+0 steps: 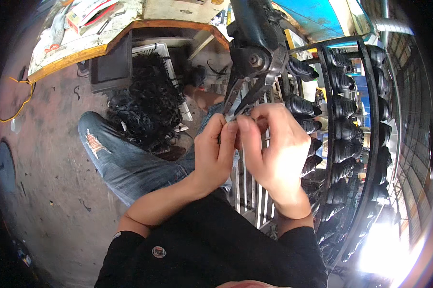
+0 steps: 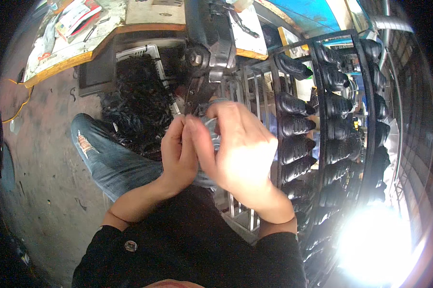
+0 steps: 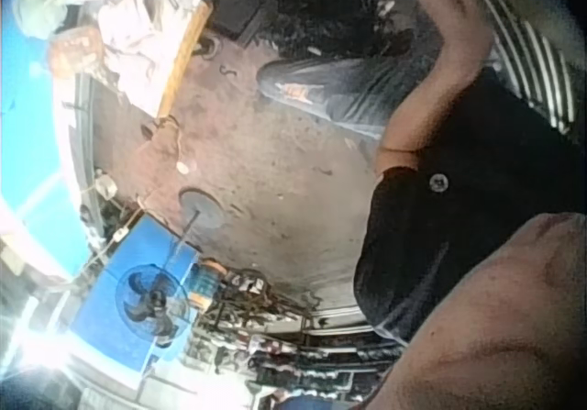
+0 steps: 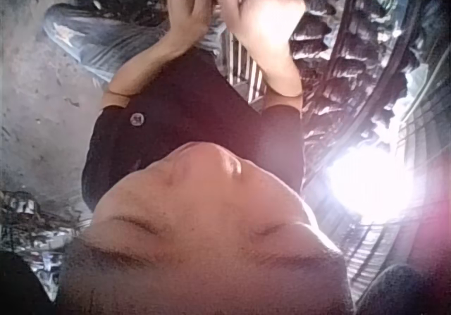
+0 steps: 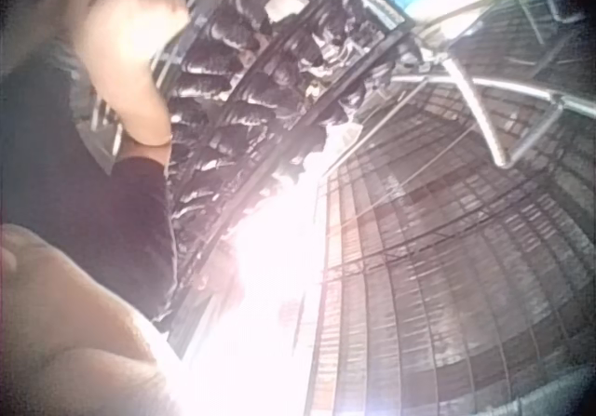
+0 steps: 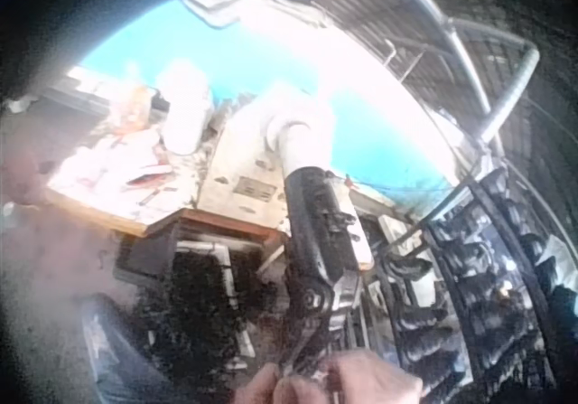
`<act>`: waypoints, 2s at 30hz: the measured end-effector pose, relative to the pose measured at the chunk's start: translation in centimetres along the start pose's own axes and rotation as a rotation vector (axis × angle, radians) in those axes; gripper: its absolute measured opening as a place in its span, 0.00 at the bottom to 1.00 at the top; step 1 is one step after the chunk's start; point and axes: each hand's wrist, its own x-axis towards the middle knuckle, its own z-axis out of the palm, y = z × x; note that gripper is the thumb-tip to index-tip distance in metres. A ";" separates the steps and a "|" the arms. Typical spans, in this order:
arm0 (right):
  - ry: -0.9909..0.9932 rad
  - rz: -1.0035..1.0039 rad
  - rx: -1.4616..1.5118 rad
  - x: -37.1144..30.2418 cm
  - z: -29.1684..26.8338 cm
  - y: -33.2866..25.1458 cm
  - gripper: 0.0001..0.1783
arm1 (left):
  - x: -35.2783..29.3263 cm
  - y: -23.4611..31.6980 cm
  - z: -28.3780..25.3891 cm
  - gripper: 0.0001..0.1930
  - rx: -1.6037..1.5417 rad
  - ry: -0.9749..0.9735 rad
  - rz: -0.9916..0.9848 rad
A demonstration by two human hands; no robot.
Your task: Replacing a small component on a shoe manufacturing machine and checking finished shoes.
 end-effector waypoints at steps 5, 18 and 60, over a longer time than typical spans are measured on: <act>0.066 0.021 0.049 0.1 0.1 -0.6 0.10 | 0.0 0.2 0.0 0.15 0.056 0.016 0.033; 0.064 -0.003 0.010 0.1 0.4 -0.3 0.11 | 0.1 -0.5 0.0 0.14 0.001 -0.013 -0.010; -0.007 0.081 0.066 -0.2 -0.6 -0.8 0.06 | -0.1 -1.1 0.2 0.14 0.001 0.003 0.005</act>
